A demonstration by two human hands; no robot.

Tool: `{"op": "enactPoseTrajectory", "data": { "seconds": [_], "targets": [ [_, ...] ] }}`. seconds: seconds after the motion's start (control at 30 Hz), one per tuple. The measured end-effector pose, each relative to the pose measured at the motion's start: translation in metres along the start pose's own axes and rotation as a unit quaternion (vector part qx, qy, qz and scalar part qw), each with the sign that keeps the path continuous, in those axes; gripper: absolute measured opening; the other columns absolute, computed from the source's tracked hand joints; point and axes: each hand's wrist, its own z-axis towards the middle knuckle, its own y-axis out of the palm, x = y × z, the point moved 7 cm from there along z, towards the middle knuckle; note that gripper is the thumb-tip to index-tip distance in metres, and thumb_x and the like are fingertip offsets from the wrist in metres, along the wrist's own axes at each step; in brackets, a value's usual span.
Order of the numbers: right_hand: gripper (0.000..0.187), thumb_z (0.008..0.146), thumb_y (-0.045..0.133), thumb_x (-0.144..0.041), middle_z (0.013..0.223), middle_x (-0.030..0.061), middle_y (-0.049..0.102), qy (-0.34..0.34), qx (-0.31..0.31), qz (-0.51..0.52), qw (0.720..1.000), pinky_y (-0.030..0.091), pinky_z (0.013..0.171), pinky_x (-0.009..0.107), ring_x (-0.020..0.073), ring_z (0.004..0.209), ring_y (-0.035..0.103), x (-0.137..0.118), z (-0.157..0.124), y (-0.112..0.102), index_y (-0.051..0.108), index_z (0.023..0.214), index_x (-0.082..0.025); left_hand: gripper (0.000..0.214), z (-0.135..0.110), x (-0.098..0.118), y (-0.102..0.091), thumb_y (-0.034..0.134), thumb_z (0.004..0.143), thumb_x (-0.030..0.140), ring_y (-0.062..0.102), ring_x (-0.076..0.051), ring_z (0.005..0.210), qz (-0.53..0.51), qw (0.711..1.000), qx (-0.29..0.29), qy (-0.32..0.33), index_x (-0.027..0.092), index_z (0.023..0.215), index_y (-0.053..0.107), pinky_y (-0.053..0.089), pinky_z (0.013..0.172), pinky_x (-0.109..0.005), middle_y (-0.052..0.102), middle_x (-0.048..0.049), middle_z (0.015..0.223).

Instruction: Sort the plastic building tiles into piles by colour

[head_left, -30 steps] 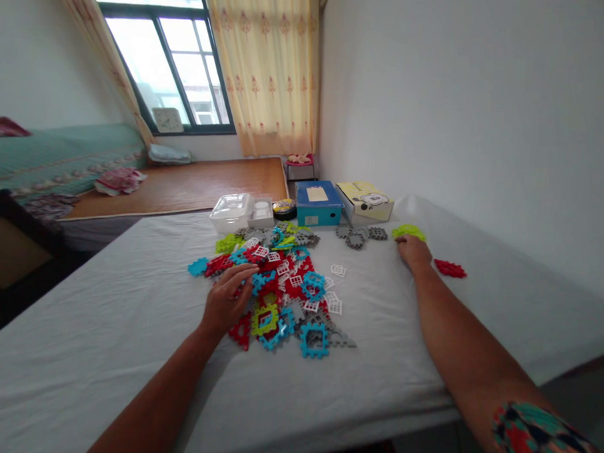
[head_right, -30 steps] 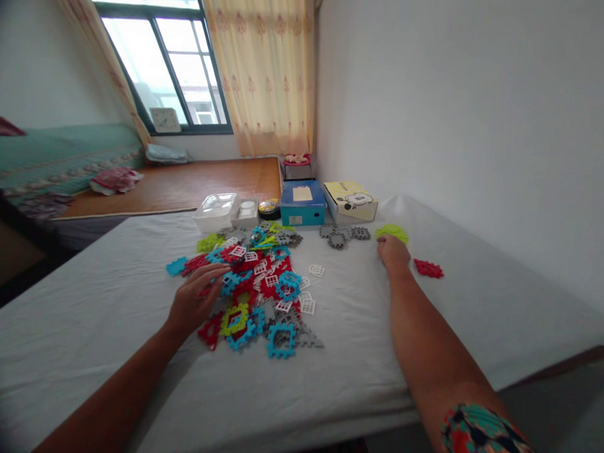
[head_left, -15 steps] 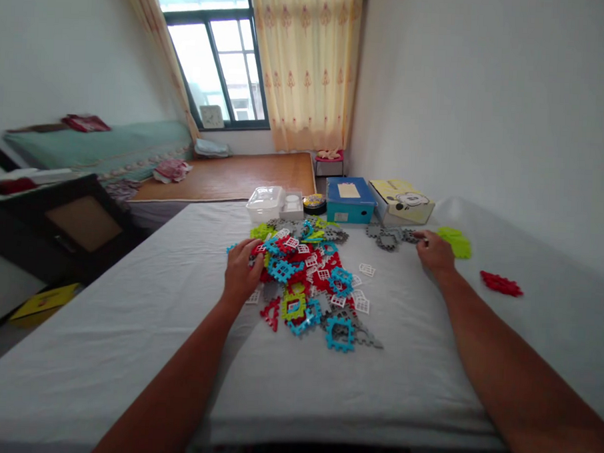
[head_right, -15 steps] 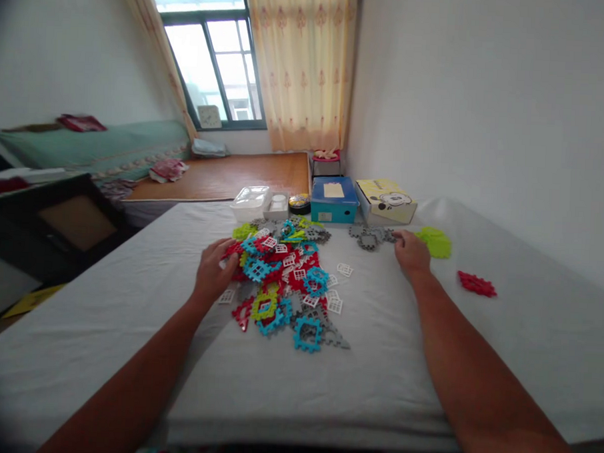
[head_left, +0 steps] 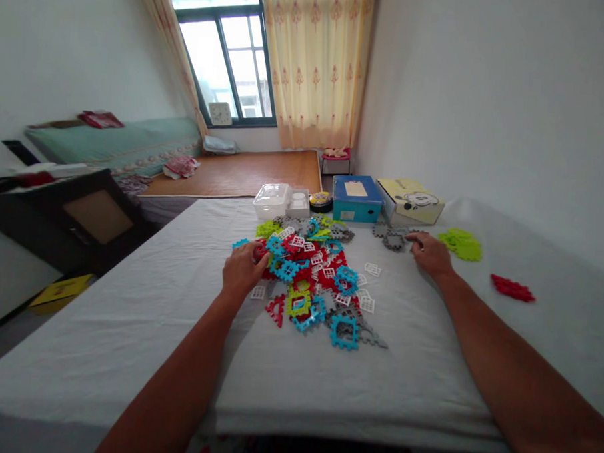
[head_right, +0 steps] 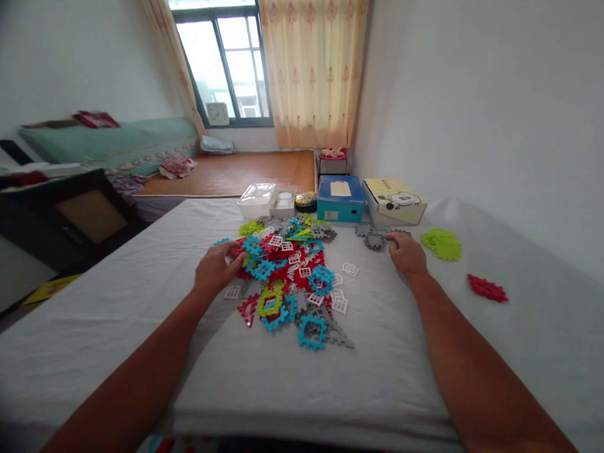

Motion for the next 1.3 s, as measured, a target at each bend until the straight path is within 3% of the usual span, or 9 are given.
{"op": "enactPoseTrajectory", "data": {
  "seconds": [0.17, 0.37, 0.53, 0.67, 0.8, 0.93, 1.07, 1.2, 1.3],
  "targets": [
    [0.035, 0.080, 0.045, -0.017, 0.106, 0.0065, 0.072, -0.012, -0.020, -0.006, 1.000, 0.051, 0.081, 0.035, 0.0230, 0.092, 0.066, -0.008, -0.001, 0.002, 0.072, 0.101, -0.020, 0.035, -0.003, 0.010, 0.001, 0.056, 0.087, 0.038, 0.056, -0.028, 0.103, 0.021, 0.998, -0.015, 0.049, 0.022, 0.118, 0.061, 0.047, 0.085, -0.038, 0.065, -0.0080, 0.111],
    [0.033, 0.082, 0.045, -0.019, 0.105, 0.0068, 0.073, -0.021, -0.045, 0.001, 0.999, 0.051, 0.080, 0.033, 0.0223, 0.091, 0.066, -0.016, -0.002, 0.004, 0.073, 0.101, -0.021, 0.047, -0.007, 0.018, 0.016, 0.056, 0.086, 0.023, 0.055, -0.027, 0.109, -0.051, 0.991, -0.021, 0.118, 0.018, 0.133, 0.051, 0.048, 0.094, -0.039, 0.062, -0.0097, 0.118],
    [0.033, 0.081, 0.045, -0.019, 0.102, 0.0061, 0.073, -0.029, -0.038, 0.008, 0.999, 0.051, 0.079, 0.035, 0.0224, 0.088, 0.066, -0.018, -0.002, 0.003, 0.073, 0.100, -0.020, 0.039, -0.004, 0.011, 0.013, 0.055, 0.082, 0.015, 0.063, -0.020, 0.093, -0.161, 0.984, 0.013, 0.081, 0.021, 0.120, 0.062, 0.054, 0.084, -0.035, 0.062, -0.0070, 0.112],
    [0.034, 0.080, 0.045, -0.019, 0.102, 0.0072, 0.073, -0.037, -0.022, 0.028, 0.999, 0.051, 0.077, 0.036, 0.0233, 0.087, 0.067, -0.029, 0.000, -0.004, 0.073, 0.100, -0.020, 0.029, -0.003, 0.014, -0.014, 0.054, 0.086, 0.018, 0.063, -0.014, 0.083, -0.231, 0.964, 0.110, 0.077, 0.021, 0.113, 0.066, 0.057, 0.076, -0.029, 0.059, -0.0065, 0.112],
    [0.029, 0.083, 0.047, -0.022, 0.097, 0.0074, 0.073, -0.026, -0.014, 0.139, 0.990, 0.052, 0.071, 0.033, 0.0189, 0.074, 0.066, -0.071, -0.001, -0.016, 0.071, 0.100, -0.020, 0.019, -0.011, 0.031, -0.031, 0.058, 0.088, 0.023, 0.063, -0.014, 0.087, -0.323, 0.927, 0.163, 0.103, 0.020, 0.103, 0.068, 0.057, 0.075, -0.027, 0.061, -0.0052, 0.105],
    [0.027, 0.090, 0.049, -0.033, 0.093, 0.0052, 0.072, -0.059, -0.125, 0.318, 0.938, 0.051, 0.058, 0.025, 0.0130, 0.062, 0.064, -0.150, -0.018, -0.014, 0.066, 0.105, -0.020, 0.013, -0.023, 0.069, -0.019, 0.061, 0.087, 0.022, 0.063, -0.013, 0.089, -0.421, 0.889, 0.074, 0.164, 0.021, 0.098, 0.069, 0.057, 0.071, -0.024, 0.063, -0.0049, 0.100],
    [0.035, 0.090, 0.055, -0.038, 0.105, 0.0053, 0.071, -0.163, -0.243, 0.358, 0.887, 0.051, 0.063, 0.024, 0.0116, 0.070, 0.064, -0.217, -0.050, -0.013, 0.061, 0.121, -0.023, 0.014, -0.041, 0.104, -0.012, 0.063, 0.086, 0.017, 0.063, -0.014, 0.089, -0.439, 0.866, 0.021, 0.238, 0.022, 0.097, 0.070, 0.056, 0.077, -0.027, 0.065, -0.0051, 0.094],
    [0.031, 0.088, 0.060, -0.035, 0.102, 0.0039, 0.072, -0.199, -0.270, 0.372, 0.866, 0.050, 0.070, 0.026, 0.0132, 0.074, 0.064, -0.238, -0.066, -0.014, 0.065, 0.116, -0.023, 0.014, -0.051, 0.120, -0.009, 0.062, 0.087, 0.015, 0.064, -0.013, 0.087, -0.439, 0.852, -0.012, 0.283, 0.022, 0.097, 0.070, 0.055, 0.076, -0.026, 0.065, -0.0052, 0.093],
    [0.023, 0.087, 0.061, -0.035, 0.091, 0.0027, 0.073, -0.186, -0.268, 0.371, 0.869, 0.050, 0.069, 0.026, 0.0139, 0.073, 0.063, -0.230, -0.060, -0.006, 0.070, 0.103, -0.021, 0.016, -0.051, 0.118, -0.008, 0.060, 0.088, 0.016, 0.064, -0.014, 0.090, -0.424, 0.859, -0.012, 0.286, 0.022, 0.100, 0.069, 0.055, 0.077, -0.027, 0.066, -0.0060, 0.097]
  ]
}}
